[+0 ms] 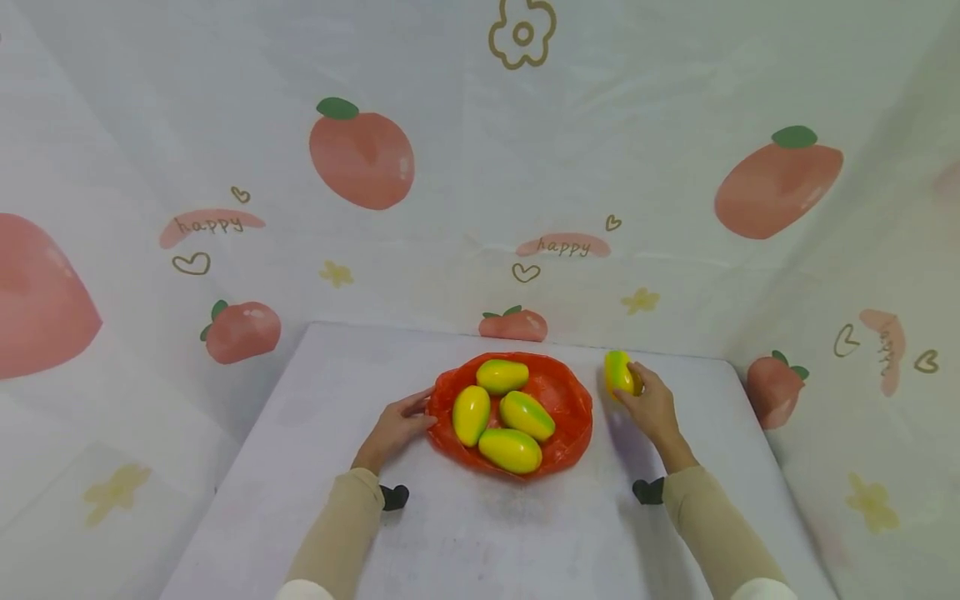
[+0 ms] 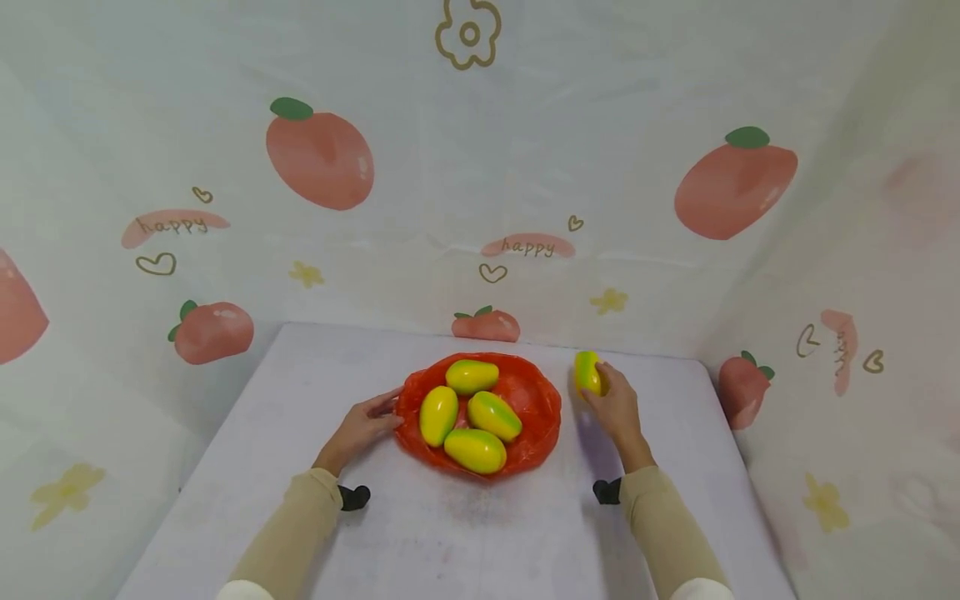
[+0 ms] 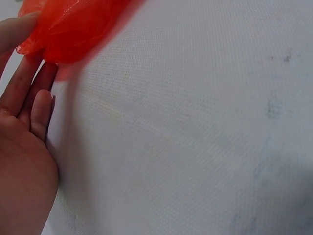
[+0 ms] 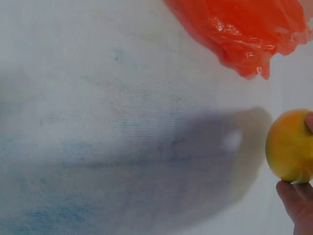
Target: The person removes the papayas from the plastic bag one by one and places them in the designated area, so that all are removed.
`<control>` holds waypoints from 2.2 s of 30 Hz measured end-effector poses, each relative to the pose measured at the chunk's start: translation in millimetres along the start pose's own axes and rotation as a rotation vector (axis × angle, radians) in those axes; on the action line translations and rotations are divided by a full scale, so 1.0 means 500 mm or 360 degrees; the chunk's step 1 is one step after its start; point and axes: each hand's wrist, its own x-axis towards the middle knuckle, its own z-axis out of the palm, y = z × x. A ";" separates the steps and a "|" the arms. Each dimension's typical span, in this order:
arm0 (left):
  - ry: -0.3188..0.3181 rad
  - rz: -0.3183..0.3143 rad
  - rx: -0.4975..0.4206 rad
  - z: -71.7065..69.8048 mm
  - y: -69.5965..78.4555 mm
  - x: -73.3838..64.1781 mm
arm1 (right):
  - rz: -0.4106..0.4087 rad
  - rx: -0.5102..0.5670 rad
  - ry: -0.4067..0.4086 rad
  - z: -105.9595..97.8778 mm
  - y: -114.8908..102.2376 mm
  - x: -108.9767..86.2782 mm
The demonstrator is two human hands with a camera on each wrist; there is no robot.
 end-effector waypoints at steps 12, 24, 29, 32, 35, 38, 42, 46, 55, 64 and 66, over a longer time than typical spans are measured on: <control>0.0002 -0.0013 0.0007 0.000 -0.003 0.005 | 0.0130 0.0055 -0.0083 0.015 0.009 0.022; -0.0031 0.0028 -0.0025 -0.005 -0.014 0.013 | 0.0165 0.0011 -0.0122 0.017 0.000 0.027; -0.0031 0.0034 -0.0027 -0.004 -0.008 0.007 | 0.0128 -0.0026 -0.0164 0.016 -0.001 0.031; -0.0029 0.0039 -0.0021 -0.004 -0.005 0.004 | 0.0149 -0.0061 -0.0216 0.017 -0.001 0.032; -0.0025 0.0040 -0.0022 -0.004 -0.003 0.002 | 0.0183 -0.0107 -0.0268 0.019 -0.003 0.030; -0.0021 0.0046 -0.0016 -0.003 -0.003 0.001 | 0.0191 -0.0148 -0.0295 0.018 -0.008 0.028; -0.0023 0.0049 -0.0010 -0.003 -0.002 0.000 | 0.0159 -0.0229 -0.0284 0.018 -0.013 0.023; -0.0018 0.0046 -0.0007 -0.004 -0.002 0.000 | 0.0146 -0.0320 -0.0264 0.021 -0.018 0.020; -0.0038 0.0031 0.0000 -0.003 -0.009 0.005 | 0.0090 -0.0523 -0.0265 0.019 -0.034 0.014; -0.0036 0.0025 -0.0014 -0.002 -0.006 0.005 | 0.0074 -0.0641 -0.0291 0.011 -0.051 0.007; -0.0033 0.0023 -0.0013 -0.003 -0.004 0.004 | 0.0063 -0.0646 -0.0303 0.010 -0.056 0.006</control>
